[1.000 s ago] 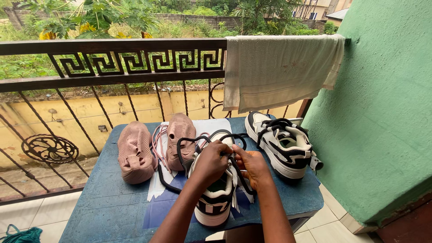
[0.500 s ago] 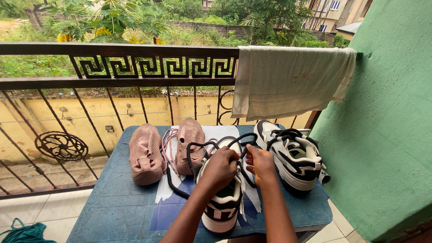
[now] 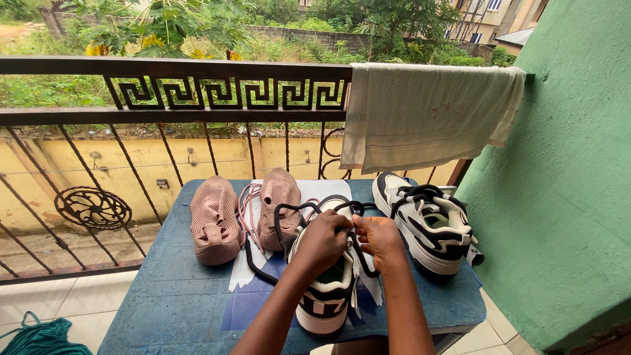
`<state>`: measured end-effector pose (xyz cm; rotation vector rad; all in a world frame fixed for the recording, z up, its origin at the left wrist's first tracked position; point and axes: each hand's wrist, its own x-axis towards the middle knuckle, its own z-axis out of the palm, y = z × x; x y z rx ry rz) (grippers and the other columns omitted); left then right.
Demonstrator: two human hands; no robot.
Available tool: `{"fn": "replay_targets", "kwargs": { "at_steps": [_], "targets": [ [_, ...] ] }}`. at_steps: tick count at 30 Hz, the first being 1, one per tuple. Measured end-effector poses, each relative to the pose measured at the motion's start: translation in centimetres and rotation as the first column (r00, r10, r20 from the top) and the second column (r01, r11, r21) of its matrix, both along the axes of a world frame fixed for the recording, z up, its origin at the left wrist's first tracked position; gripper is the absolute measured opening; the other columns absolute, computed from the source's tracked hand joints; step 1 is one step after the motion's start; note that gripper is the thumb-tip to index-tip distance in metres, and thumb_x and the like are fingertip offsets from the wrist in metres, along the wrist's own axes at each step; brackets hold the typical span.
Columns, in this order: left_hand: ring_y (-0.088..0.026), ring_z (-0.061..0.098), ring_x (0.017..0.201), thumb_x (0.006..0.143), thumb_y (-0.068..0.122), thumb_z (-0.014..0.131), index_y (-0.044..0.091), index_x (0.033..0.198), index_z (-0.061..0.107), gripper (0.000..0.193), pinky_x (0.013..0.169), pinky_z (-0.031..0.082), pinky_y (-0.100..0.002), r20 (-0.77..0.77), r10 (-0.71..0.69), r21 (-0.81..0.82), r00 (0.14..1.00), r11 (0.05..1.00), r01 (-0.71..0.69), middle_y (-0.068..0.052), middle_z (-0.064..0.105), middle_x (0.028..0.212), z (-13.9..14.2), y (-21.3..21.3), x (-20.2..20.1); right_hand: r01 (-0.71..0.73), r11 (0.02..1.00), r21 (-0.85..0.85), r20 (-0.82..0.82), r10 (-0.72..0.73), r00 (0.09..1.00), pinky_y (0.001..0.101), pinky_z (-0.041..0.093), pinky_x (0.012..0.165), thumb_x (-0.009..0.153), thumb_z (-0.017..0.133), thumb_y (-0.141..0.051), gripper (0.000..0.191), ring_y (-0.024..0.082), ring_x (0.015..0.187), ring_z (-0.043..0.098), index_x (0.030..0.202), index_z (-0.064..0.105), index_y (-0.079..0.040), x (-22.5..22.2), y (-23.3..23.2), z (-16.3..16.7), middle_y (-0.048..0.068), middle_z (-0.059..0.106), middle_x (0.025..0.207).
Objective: The person sits at a small table on a balcony and threads a black shoelace through the eyelets of a black-and-white sneaker, pulling the lace through the eyelets one by one. A pair of pink slip-on shoes and another sneaker sit on the table beside the shoe being laced.
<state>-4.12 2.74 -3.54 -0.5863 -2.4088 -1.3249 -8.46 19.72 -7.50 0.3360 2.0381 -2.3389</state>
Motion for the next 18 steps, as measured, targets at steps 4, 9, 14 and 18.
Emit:
{"fn": "replay_targets", "kwargs": {
  "at_steps": [4, 9, 14, 18],
  "targets": [
    [-0.035, 0.066, 0.097, 0.082, 0.009, 0.063, 0.005, 0.098, 0.077, 0.022, 0.089, 0.053, -0.041, 0.016, -0.004, -0.01, 1.0, 1.0, 0.004, -0.016, 0.069, 0.099, -0.1, 0.0, -0.1, 0.066, 0.998, 0.005, -0.01, -0.066, 0.998, 0.026, 0.041, 0.049, 0.088, 0.078, -0.025, 0.026, 0.009, 0.054, 0.048, 0.076, 0.063, -0.007, -1.9, 0.7, -0.1, -0.002, 0.057, 0.066],
    [-0.034, 0.067, 0.097, 0.081, 0.008, 0.062, 0.005, 0.097, 0.077, 0.022, 0.089, 0.053, -0.041, 0.043, 0.005, 0.002, 0.999, 1.0, -0.005, -0.015, 0.069, 0.099, 0.0, -0.1, -0.1, 0.198, 0.979, -0.042, -0.068, -0.201, 0.977, 0.0254, 0.045, 0.052, 0.086, 0.076, -0.027, 0.019, 0.008, 0.058, 0.054, 0.08, 0.066, -0.012, -1.9, 0.7, 0.3, -0.004, 0.06, 0.069],
    [-0.036, 0.066, 0.095, 0.082, 0.009, 0.063, 0.003, 0.095, 0.076, 0.02, 0.087, 0.053, -0.042, 0.019, 0.007, 0.006, 1.0, 1.0, -0.007, -0.016, 0.068, 0.098, 0.1, 0.0, 0.0, -0.017, 0.993, -0.121, -0.032, 0.013, 0.999, 0.0222, 0.034, 0.048, 0.089, 0.078, -0.037, 0.031, 0.007, 0.055, 0.044, 0.076, 0.062, -0.013, 1.4, 0.3, -0.7, -0.006, 0.054, 0.067],
    [-0.037, 0.066, 0.094, 0.083, 0.01, 0.063, 0.002, 0.097, 0.075, 0.02, 0.084, 0.053, -0.043, 0.022, 0.011, -0.009, 1.0, 1.0, -0.01, -0.017, 0.068, 0.098, 0.4, -0.2, 0.0, -0.103, 0.993, -0.063, -0.055, 0.099, 0.994, 0.0203, 0.036, 0.049, 0.087, 0.08, -0.03, 0.027, 0.006, 0.057, 0.046, 0.077, 0.065, -0.01, 1.4, 0.3, -0.6, -0.005, 0.057, 0.068]
  ]
}}
